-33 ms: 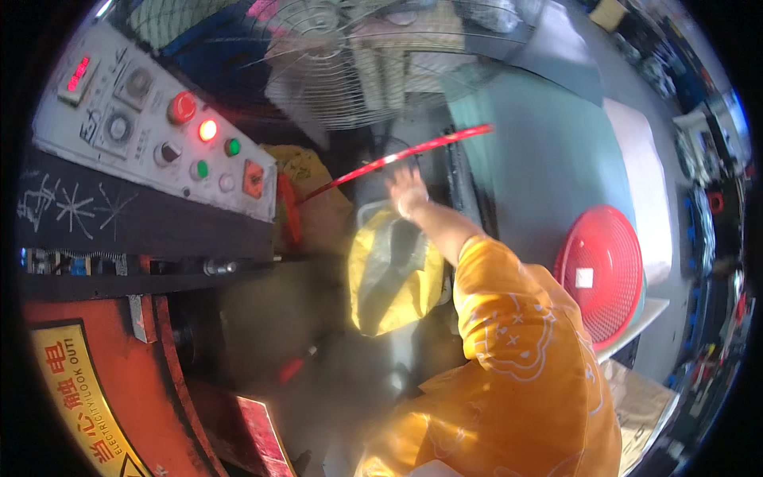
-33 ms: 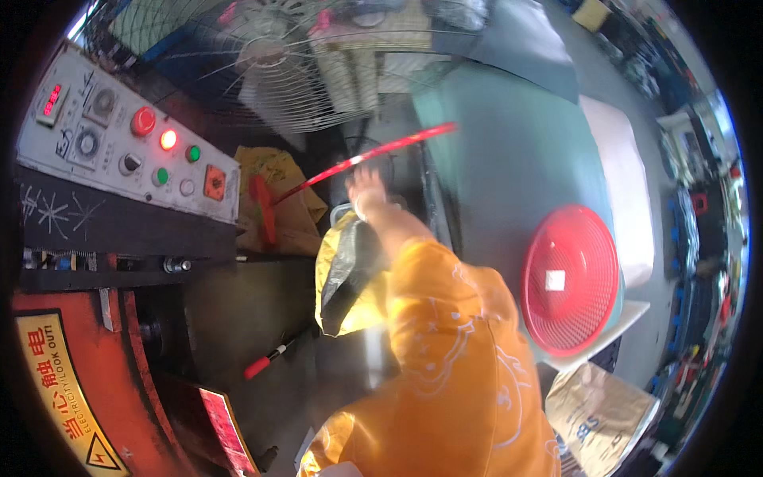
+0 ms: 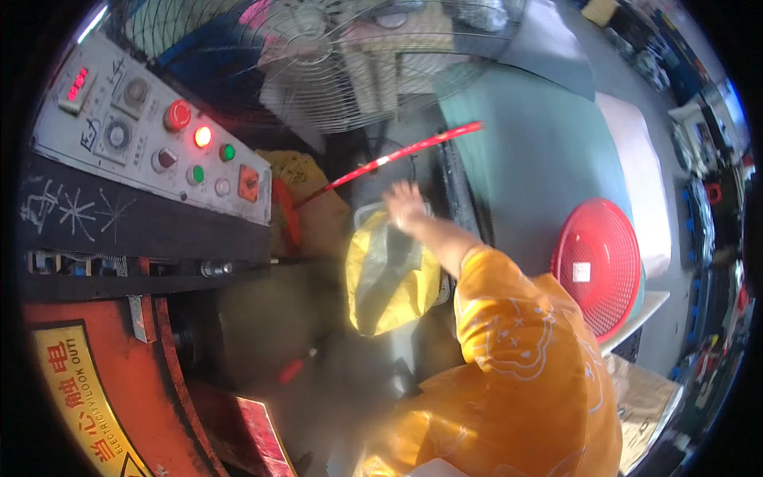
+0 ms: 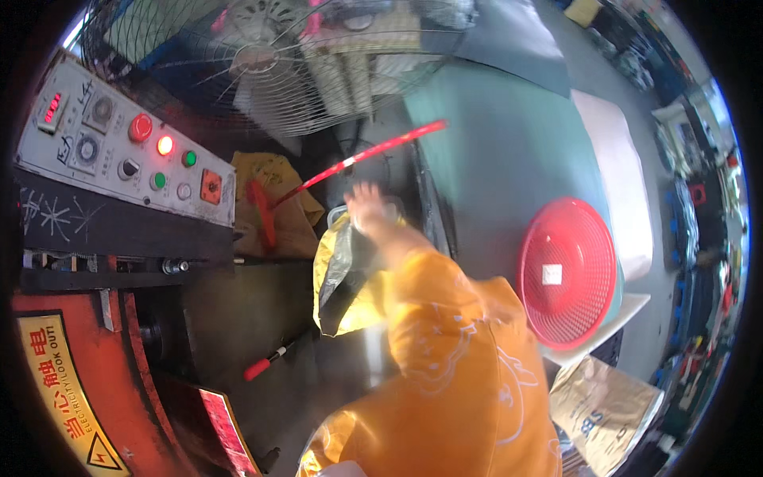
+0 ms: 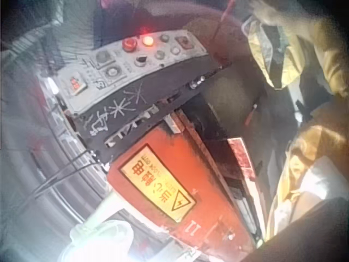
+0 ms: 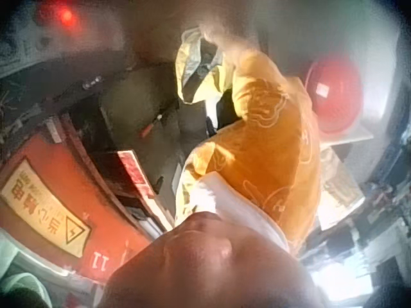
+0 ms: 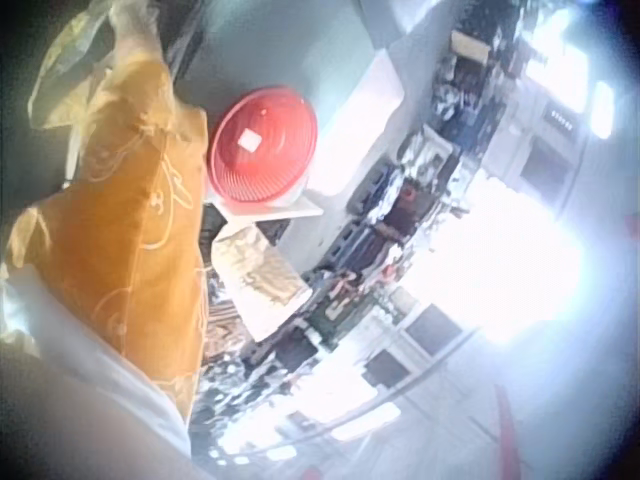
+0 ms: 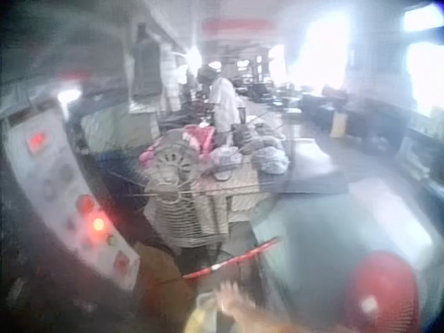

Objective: The person sweeps blue plastic debris into a dustpan using a broom and then empties it into a bag. Afterwards, the person places a white sheet into a red machine and presses buttons on its control panel.

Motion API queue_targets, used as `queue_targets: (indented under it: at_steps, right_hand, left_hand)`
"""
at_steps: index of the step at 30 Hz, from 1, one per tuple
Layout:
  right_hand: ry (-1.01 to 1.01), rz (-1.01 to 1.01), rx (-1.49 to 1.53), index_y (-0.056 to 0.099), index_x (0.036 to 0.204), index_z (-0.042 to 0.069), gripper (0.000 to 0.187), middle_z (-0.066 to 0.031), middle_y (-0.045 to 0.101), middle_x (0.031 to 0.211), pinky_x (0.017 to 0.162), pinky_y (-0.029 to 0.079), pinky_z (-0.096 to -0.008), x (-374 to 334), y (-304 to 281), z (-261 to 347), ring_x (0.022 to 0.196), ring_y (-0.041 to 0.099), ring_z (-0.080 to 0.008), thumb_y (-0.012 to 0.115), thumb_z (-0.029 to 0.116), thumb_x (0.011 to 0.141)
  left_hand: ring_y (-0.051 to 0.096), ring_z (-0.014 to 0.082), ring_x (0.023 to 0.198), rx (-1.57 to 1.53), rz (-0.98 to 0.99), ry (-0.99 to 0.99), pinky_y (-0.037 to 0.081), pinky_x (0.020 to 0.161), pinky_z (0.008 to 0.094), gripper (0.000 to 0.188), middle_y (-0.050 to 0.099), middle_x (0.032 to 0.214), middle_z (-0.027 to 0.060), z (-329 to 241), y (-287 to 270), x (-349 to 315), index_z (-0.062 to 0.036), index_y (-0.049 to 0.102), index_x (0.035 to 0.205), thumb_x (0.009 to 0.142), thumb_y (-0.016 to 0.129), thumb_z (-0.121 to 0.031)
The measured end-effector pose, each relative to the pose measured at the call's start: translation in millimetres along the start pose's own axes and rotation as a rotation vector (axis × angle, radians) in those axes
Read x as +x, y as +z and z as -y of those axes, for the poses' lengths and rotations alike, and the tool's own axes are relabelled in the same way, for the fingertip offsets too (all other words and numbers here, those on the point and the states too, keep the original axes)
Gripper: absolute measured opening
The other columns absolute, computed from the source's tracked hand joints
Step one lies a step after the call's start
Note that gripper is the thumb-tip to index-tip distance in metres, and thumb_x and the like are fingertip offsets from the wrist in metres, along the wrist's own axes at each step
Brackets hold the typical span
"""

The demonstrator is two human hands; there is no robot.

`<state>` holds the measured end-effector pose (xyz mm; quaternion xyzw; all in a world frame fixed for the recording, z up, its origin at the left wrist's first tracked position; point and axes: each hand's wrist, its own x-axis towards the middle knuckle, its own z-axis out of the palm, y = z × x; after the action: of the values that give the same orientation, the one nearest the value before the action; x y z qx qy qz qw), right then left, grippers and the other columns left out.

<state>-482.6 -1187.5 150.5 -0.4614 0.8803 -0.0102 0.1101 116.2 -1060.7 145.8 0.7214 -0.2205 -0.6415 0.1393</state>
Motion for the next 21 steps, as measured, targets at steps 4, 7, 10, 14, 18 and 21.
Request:
queue_targets:
  at_steps: [4, 7, 10, 14, 18, 21]
  right_hand:
    - [0.031, -0.127, 0.897, 0.053, 0.108, 0.010, 0.036, -0.0124, 0.051, 0.099, 0.080, 0.038, -0.0361, -159.2, 52.3, 54.6, 0.092, 0.047, -0.0264, 0.054, 0.010, 0.072]
    - [-0.010, -0.190, 1.113, 0.058, 0.095, 0.009, 0.018, -0.0075, 0.058, 0.081, 0.068, 0.045, -0.0312, -300.2, 63.3, 97.6, 0.075, 0.056, -0.0217, 0.055, 0.016, 0.079]
    - [-0.014, 0.134, 0.915, 0.059, 0.101, 0.008, 0.024, -0.0154, 0.059, 0.099, 0.088, 0.042, -0.0383, -416.1, 63.9, 101.3, 0.098, 0.054, -0.0301, 0.049, 0.011, 0.079]
    - [0.489, 0.138, 0.930, 0.056, 0.111, 0.010, 0.033, -0.0139, 0.055, 0.114, 0.093, 0.038, -0.0394, -560.5, 78.6, 77.2, 0.107, 0.050, -0.0312, 0.044, 0.022, 0.083]
    - [0.876, 0.229, 0.873, 0.059, 0.108, 0.012, 0.032, -0.0139, 0.057, 0.110, 0.087, 0.043, -0.0401, -746.3, 119.4, 65.4, 0.102, 0.054, -0.0311, 0.045, 0.022, 0.081]
    - [0.978, 0.609, 0.643, 0.060, 0.109, 0.015, 0.035, -0.0096, 0.060, 0.109, 0.085, 0.044, -0.0382, -879.9, 151.1, 61.2, 0.102, 0.055, -0.0268, 0.050, 0.029, 0.078]
  left_hand:
    - [0.045, 0.0154, 0.061, -0.011, 0.096, -0.033, 0.038, 0.051, 0.0297, 0.011, 0.044, 0.069, 0.0005, -22.1, 4.7, -3.4, -0.0111, 0.048, 0.079, 0.085, 0.052, -0.019]
    - [0.042, 0.0150, 0.058, 0.000, 0.178, -0.066, 0.036, 0.050, 0.0299, 0.015, 0.040, 0.064, -0.0009, -17.4, -9.1, 21.8, -0.0111, 0.046, 0.073, 0.085, 0.050, -0.018]
    - [0.039, 0.0146, 0.055, -0.082, 0.339, -0.192, 0.034, 0.048, 0.0300, 0.020, 0.036, 0.058, -0.0023, 2.2, -24.5, 66.1, -0.0111, 0.044, 0.067, 0.085, 0.048, -0.016]
    - [0.053, 0.0146, 0.067, -0.145, 1.152, -0.871, 0.045, 0.056, 0.0286, 0.018, 0.059, 0.083, 0.0041, 26.4, -10.7, 103.8, -0.0113, 0.056, 0.103, 0.088, 0.051, -0.021]
    - [0.055, 0.0174, 0.072, 0.636, 0.955, 0.007, 0.047, 0.061, 0.0320, 0.026, 0.058, 0.089, 0.0063, 79.9, 17.3, 31.9, -0.0106, 0.052, 0.111, 0.087, 0.054, -0.021]
    - [0.055, 0.0183, 0.073, 0.839, 1.040, 0.088, 0.047, 0.062, 0.0333, 0.028, 0.058, 0.092, 0.0074, 114.7, 25.5, -48.3, -0.0098, 0.051, 0.112, 0.086, 0.053, -0.019]
